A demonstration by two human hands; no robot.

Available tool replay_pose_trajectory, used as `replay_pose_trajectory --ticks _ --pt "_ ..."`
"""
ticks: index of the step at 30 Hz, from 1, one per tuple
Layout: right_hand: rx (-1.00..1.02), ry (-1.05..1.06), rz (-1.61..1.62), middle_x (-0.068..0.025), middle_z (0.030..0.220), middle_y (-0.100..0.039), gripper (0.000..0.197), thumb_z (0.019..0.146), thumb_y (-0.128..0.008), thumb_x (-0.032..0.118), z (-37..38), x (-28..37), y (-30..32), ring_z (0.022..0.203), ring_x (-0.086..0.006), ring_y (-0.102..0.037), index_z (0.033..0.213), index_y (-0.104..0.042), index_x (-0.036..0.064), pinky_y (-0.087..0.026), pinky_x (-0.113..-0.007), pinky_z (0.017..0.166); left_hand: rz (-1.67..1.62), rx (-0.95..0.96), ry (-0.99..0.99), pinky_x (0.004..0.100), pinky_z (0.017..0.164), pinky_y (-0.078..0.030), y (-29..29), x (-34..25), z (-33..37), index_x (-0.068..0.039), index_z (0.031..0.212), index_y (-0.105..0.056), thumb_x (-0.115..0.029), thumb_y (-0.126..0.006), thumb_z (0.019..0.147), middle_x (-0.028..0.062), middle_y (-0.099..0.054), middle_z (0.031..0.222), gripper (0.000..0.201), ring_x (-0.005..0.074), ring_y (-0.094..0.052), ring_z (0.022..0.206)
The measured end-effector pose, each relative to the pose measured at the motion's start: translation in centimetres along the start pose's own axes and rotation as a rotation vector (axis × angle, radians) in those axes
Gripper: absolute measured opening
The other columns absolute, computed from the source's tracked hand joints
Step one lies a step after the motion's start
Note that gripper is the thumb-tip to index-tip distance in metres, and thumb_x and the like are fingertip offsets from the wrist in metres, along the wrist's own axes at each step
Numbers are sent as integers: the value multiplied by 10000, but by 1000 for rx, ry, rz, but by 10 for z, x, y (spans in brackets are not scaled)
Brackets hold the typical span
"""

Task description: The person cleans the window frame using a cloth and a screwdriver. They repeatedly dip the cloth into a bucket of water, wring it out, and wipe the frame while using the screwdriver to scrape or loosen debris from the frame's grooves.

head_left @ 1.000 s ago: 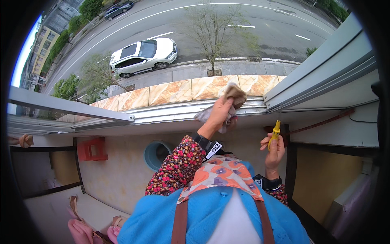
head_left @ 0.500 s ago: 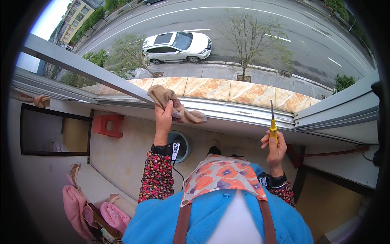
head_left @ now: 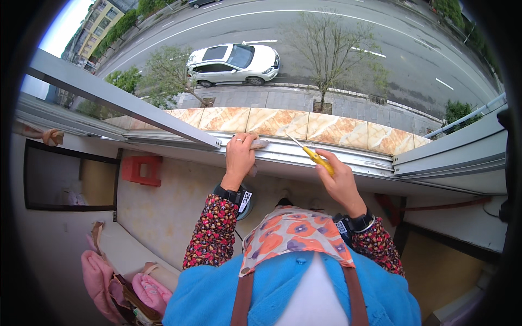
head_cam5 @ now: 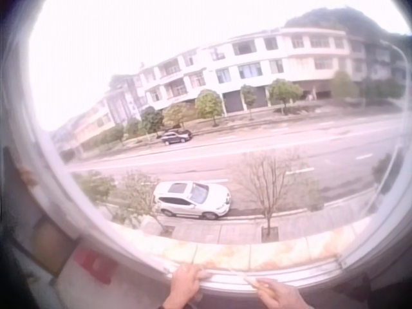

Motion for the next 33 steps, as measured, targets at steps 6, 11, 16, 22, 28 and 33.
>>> replay_pose_trajectory --ticks 6,11,16,22,28,33 --pt "164 182 -291 -152 881 -690 285 915 -635 221 69 9 -73 797 -342 -661 1163 -688 90 -523 -421 709 -22 -96 -76 447 902 -464 5 -2 -10 -73 1046 -655 -41 -621 783 102 -639 1106 266 342 -592 1053" --pt "232 298 -451 -153 784 -672 263 913 -599 244 93 16 -104 712 -358 -665 1135 -680 129 -524 -469 614 -73 -47 -16 430 895 -480 7 0 -10 -53 1051 -657 -34 -624 772 112 -614 1095 282 352 -592 1022" --pt "273 321 -527 -135 703 -676 252 910 -581 238 103 16 -133 660 -342 -672 1121 -682 145 -517 -476 570 -28 -113 -32 458 988 -442 23 5 -18 -61 1154 -645 -45 -646 746 121 -612 1165 408 356 -560 1106" --pt "308 379 -566 -121 656 -669 244 917 -570 239 107 17 -144 615 -326 -669 1118 -683 158 -503 -461 535 -71 -62 77 456 1003 -434 13 23 -14 -72 1107 -656 -82 -667 745 110 -610 1163 362 334 -547 1143" --pt "322 337 -604 -130 667 -669 239 932 -559 249 96 13 -104 622 -328 -670 1114 -682 154 -505 -465 548 -123 -18 27 422 868 -497 -4 -8 2 -59 994 -663 -53 -656 754 109 -635 1043 239 339 -589 992" --pt "311 227 -731 -129 670 -669 230 934 -558 254 66 -6 -31 635 -335 -670 1110 -686 180 -506 -470 553 -189 57 -148 415 871 -494 -33 -82 11 -34 996 -656 -44 -674 712 109 -605 1002 284 327 -584 985"
Point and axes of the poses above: each hand's wrist, its own z-axis towards the middle knuckle, its own y-axis out of the back of the hand, x = y × z, the point moved 4 cm from there along z, towards the middle knuckle
